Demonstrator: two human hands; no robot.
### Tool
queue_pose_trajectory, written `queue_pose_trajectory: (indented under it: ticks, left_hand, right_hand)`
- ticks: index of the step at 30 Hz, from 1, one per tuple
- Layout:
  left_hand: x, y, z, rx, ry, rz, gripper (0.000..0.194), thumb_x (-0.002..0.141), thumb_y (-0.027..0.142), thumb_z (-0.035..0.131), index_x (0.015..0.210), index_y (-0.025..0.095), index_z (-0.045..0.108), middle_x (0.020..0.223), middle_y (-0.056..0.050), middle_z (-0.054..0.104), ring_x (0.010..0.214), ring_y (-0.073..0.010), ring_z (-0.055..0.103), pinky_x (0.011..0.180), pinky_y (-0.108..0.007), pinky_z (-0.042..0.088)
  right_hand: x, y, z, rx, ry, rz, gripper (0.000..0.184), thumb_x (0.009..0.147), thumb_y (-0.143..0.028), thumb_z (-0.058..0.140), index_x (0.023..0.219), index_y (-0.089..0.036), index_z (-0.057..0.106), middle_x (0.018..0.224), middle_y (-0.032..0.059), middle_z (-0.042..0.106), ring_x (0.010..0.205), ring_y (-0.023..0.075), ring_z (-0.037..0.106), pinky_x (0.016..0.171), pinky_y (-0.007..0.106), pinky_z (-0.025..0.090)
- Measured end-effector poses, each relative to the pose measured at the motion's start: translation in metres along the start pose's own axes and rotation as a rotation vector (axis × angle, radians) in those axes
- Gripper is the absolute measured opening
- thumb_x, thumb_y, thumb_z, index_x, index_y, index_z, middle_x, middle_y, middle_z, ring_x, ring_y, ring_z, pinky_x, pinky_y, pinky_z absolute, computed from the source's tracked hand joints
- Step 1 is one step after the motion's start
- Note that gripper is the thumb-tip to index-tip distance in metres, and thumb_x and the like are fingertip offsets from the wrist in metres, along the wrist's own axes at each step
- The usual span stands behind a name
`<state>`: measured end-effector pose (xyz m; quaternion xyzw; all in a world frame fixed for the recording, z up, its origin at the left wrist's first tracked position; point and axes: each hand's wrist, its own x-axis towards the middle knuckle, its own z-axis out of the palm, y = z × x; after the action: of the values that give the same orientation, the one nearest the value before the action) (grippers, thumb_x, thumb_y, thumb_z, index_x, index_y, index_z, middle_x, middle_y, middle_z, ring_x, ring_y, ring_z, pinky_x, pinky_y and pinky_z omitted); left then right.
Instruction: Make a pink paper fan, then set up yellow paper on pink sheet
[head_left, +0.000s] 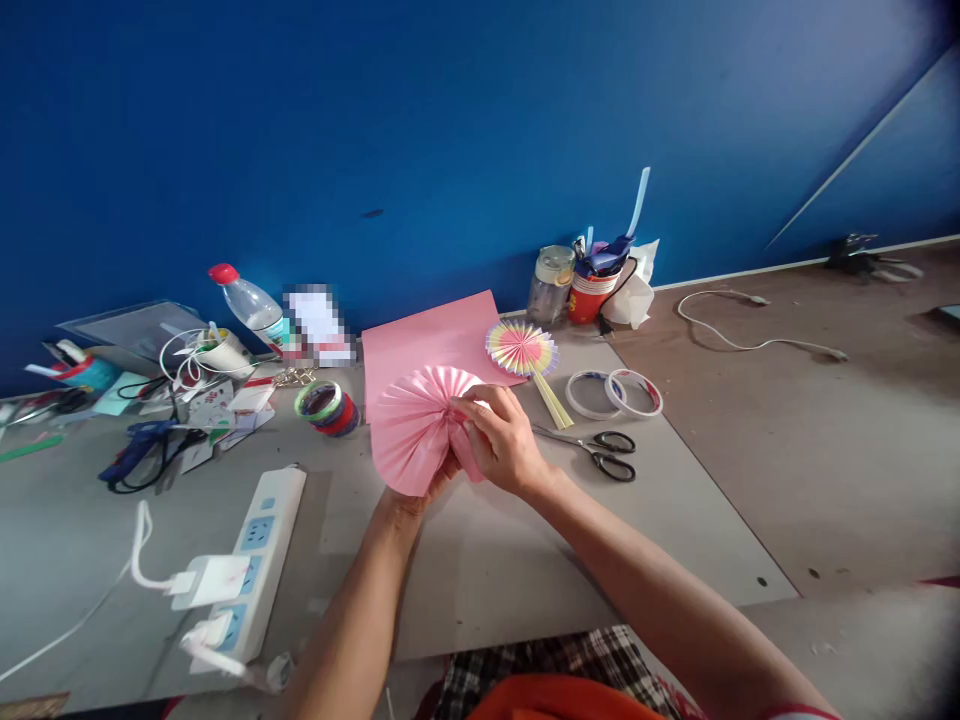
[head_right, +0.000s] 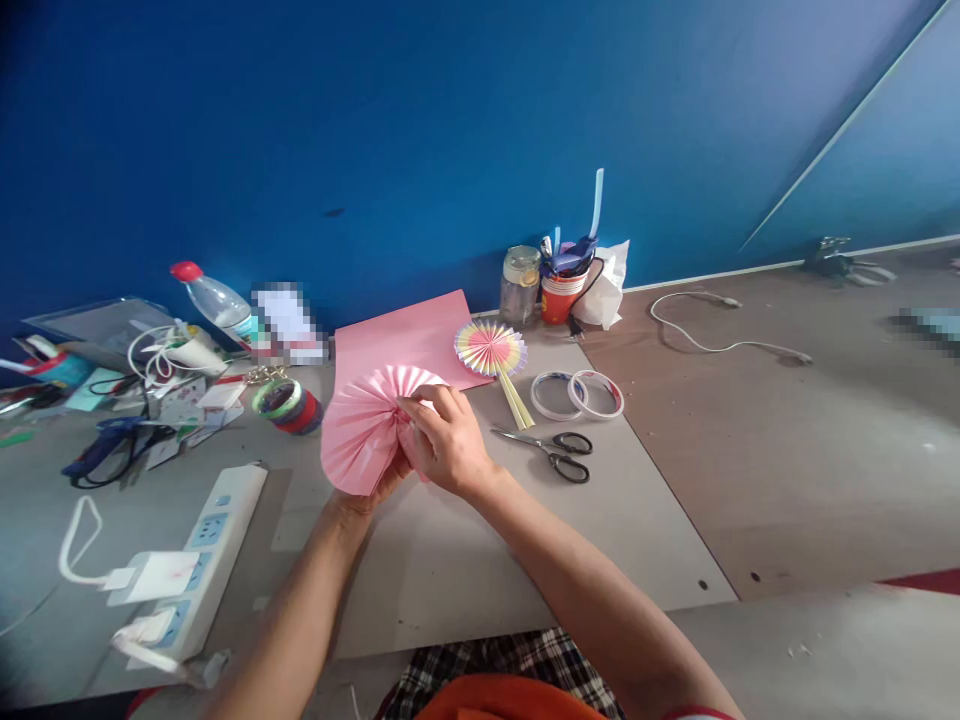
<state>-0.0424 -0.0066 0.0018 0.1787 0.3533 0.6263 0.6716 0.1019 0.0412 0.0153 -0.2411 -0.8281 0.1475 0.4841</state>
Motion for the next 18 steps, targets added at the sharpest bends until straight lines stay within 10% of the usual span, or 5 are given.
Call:
queue_pose_trajectory:
  ticks: [9, 18]
  left_hand:
    - [0.000, -0.027, -0.018, 0.000, -0.138, -0.203, 0.029, 0.084, 0.031, 0.061, 0.110, 0.018, 0.062, 0.103, -0.007, 0.069, 0.101, -0.0254, 0.065, 0.081, -0.039, 0.056]
    - [-0.004, -0.023, -0.009, -0.186, -0.063, -0.108, 0.027, 0.074, 0.016, 0.070, 0.101, 0.015, 0.065, 0.098, -0.005, 0.071, 0.088, -0.0157, 0.067, 0.080, -0.027, 0.056]
  right_hand:
    - [-0.005, 0.014, 0.008, -0.024, -0.197, 0.179, 0.035, 0.083, -0.006, 0.041, 0.105, -0.015, 0.067, 0.094, 0.0111, 0.062, 0.088, 0.0210, 0.055, 0.081, 0.034, 0.047]
    - [-0.001, 0.015, -0.001, 0.048, -0.203, 0.226, 0.031, 0.077, -0.003, 0.039, 0.086, -0.017, 0.065, 0.088, 0.0079, 0.065, 0.083, 0.0178, 0.059, 0.077, 0.029, 0.045]
